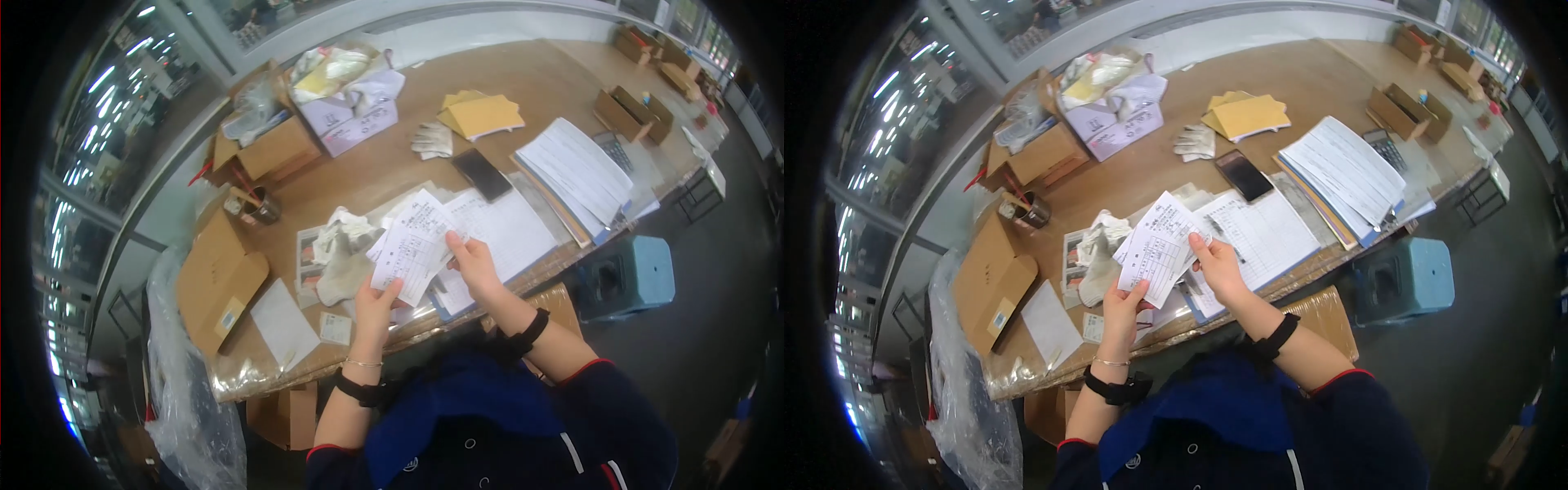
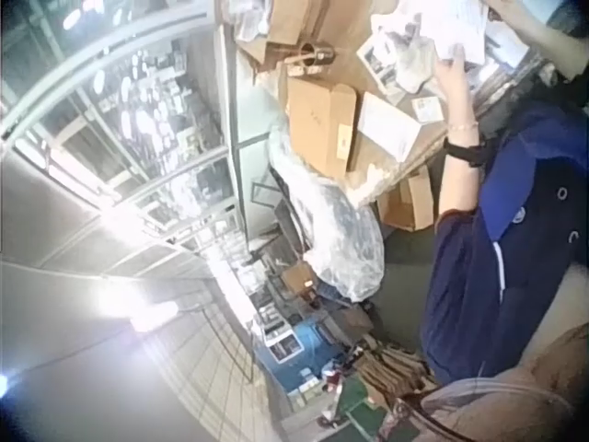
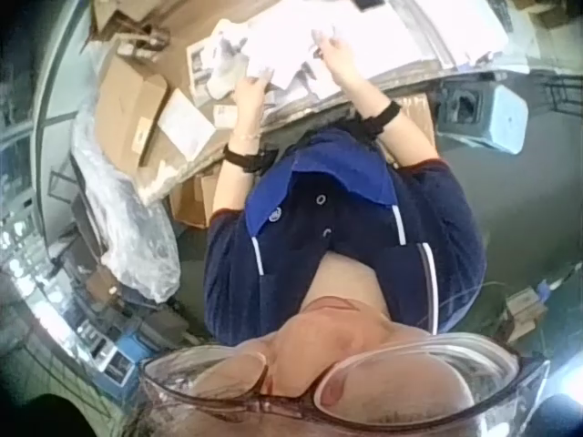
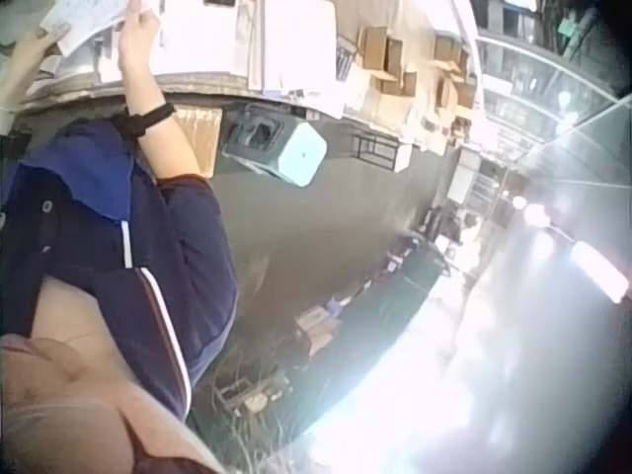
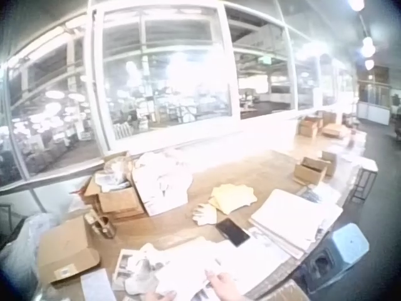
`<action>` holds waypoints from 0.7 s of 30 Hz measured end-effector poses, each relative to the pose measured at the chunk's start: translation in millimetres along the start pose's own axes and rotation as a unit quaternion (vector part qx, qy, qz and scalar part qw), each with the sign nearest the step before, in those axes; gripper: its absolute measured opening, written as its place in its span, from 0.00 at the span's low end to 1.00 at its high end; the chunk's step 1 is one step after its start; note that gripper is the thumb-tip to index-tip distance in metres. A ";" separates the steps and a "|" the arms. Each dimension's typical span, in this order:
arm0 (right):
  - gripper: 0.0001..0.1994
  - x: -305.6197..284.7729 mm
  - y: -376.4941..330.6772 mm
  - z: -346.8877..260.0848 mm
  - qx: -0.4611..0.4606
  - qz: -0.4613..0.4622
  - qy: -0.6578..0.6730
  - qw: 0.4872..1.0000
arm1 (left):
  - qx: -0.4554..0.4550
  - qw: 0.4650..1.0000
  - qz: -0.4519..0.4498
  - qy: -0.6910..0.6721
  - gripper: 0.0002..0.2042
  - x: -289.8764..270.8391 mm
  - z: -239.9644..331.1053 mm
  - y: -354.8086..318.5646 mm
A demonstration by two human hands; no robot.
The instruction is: Filling out paperwork and then pushing a cart of metal pistons across a factory floor.
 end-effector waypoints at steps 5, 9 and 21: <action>0.15 -55.4 -9.4 -22.8 -0.015 0.044 0.045 0.998 | -0.040 0.997 0.065 0.000 0.11 -22.5 -34.9 -3.3; 0.14 -66.1 -15.5 -19.2 0.028 0.010 0.102 0.994 | -0.076 0.994 0.068 0.038 0.12 -17.3 -46.7 -8.7; 0.14 -62.3 -9.5 15.9 0.046 0.031 0.011 0.998 | -0.035 0.997 -0.019 -0.069 0.19 53.9 -48.6 -6.3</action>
Point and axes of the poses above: each hand's wrist, its own y-axis towards the middle knuckle, its own x-axis out of the palm, z = x × y, the point moved 8 cm from there along y, towards the middle knuckle, and after that the axes turned 14 degrees about x, right-handed, at the moved point
